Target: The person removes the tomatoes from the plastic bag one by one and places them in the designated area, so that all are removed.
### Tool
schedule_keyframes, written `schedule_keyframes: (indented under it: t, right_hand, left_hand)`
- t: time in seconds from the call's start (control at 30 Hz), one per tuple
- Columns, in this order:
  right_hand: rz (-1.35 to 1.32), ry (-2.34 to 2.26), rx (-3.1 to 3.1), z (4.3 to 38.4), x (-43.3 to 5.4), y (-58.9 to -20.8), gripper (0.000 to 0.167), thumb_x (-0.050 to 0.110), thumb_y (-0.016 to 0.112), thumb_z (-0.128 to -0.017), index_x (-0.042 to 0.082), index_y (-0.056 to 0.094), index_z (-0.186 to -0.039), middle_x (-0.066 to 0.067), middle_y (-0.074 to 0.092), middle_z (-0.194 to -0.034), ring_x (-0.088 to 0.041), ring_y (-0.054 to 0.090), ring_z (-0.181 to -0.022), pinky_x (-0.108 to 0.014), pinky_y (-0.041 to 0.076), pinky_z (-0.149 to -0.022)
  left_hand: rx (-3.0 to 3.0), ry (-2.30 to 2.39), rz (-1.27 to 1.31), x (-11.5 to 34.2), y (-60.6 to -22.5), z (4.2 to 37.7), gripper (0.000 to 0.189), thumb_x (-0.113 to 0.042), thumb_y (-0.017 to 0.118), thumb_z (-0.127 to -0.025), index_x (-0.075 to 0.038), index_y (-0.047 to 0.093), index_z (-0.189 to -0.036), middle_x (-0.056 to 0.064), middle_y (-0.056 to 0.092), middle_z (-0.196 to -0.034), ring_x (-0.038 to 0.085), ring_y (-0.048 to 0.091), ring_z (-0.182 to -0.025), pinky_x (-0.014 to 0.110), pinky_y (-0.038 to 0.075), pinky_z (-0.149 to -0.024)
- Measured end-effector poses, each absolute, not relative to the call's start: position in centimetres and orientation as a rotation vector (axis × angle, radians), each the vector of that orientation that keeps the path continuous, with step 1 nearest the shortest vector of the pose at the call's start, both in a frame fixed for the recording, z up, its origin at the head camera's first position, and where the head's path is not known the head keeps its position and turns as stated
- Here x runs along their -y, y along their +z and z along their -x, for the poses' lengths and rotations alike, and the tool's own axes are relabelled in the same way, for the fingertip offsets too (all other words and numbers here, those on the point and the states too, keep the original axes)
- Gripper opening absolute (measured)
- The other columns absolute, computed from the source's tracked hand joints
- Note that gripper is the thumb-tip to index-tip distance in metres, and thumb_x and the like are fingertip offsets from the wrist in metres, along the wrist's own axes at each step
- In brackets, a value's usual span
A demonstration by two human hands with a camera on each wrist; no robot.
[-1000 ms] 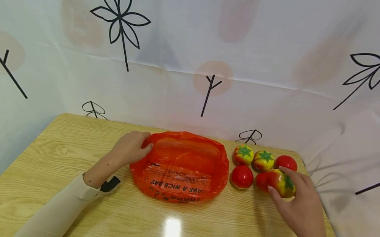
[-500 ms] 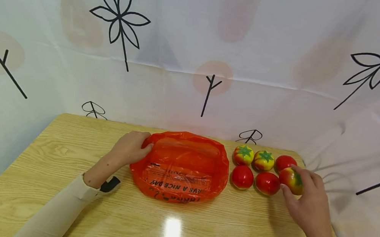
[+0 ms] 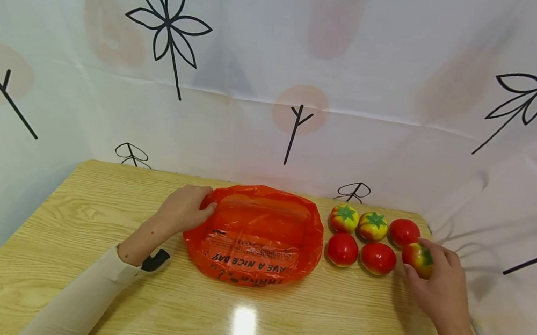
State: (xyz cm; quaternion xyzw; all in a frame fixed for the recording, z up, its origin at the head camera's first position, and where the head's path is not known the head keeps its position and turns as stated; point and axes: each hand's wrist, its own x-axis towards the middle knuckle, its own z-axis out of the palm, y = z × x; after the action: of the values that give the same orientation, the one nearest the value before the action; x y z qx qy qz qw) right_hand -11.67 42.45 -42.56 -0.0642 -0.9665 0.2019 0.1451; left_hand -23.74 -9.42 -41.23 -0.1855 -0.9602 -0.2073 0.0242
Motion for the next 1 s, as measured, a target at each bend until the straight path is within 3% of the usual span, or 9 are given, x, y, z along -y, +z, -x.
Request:
schedule_keyframes:
  t: [1.0]
  right_hand:
    - [0.03, 0.563, 2.773, 12.4, -43.8, -45.5, 0.063, 0.001, 0.078, -0.086, -0.01, 0.048, -0.141, -0.046, 0.042, -0.13, -0.065, 0.045, -0.11, -0.078, 0.037, -0.089]
  left_hand:
    - [2.974, -0.643, 0.578, 9.4, -41.4, 23.9, 0.02, -0.023, 0.067, -0.102, -0.005, 0.071, -0.11, 0.002, 0.062, -0.077, 0.02, 0.054, -0.064, 0.03, 0.046, -0.056]
